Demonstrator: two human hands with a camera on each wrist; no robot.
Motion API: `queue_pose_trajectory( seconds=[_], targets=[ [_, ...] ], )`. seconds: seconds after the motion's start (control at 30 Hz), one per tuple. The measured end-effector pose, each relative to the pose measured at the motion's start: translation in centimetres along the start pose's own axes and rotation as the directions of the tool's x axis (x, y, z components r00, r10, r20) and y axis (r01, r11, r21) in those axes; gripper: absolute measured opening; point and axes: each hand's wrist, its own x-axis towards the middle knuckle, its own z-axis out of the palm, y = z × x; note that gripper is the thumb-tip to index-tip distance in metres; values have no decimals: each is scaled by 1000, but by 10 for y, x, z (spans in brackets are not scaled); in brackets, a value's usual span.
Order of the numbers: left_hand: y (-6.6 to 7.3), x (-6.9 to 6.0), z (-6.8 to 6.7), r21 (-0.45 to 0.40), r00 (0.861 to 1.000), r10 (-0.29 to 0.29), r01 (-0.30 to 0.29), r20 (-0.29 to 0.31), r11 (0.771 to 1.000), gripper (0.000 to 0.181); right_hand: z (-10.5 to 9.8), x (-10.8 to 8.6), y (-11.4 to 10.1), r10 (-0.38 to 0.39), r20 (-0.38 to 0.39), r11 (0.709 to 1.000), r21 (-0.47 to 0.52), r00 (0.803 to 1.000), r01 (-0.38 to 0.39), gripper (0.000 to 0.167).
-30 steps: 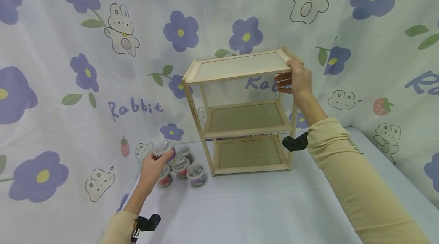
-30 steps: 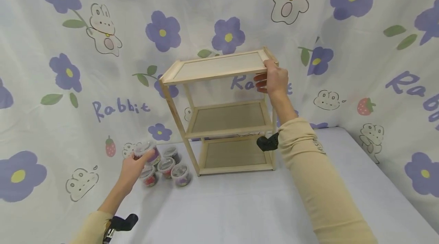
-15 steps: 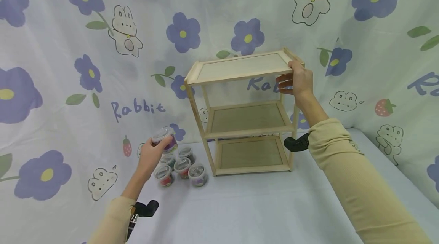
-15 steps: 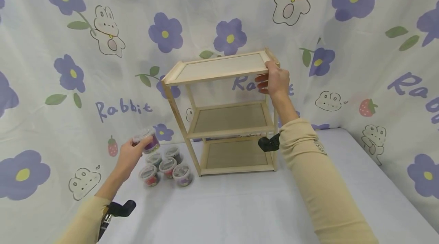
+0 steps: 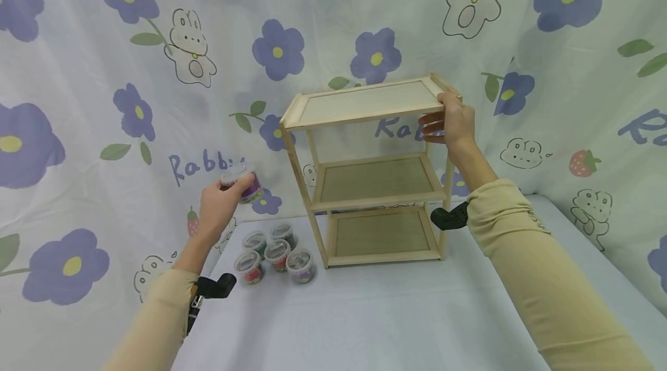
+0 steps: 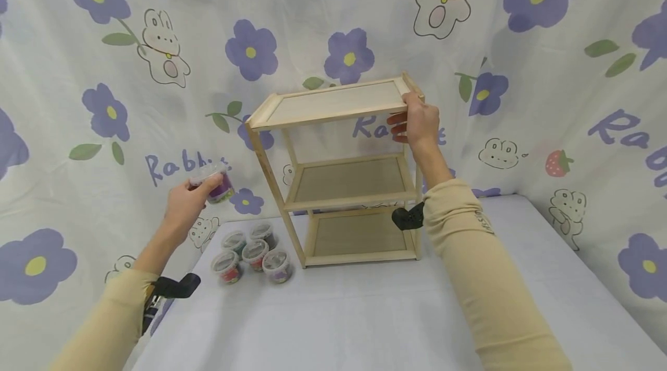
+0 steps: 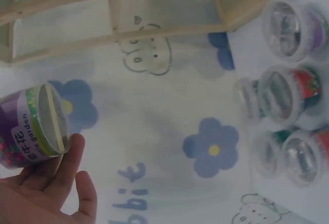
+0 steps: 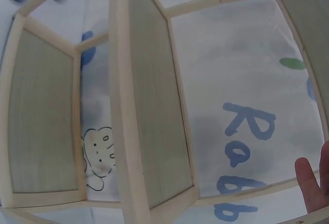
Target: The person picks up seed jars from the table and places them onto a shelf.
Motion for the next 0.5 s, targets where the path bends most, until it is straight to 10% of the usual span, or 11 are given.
queue_pose_trajectory(
  seconds=[0.5],
  targets=[
    [70, 26, -28, 11, 998, 57, -56, -30, 998, 83, 0, -1, -1, 0, -3, 1000, 17, 1000, 0, 47]
  ],
)
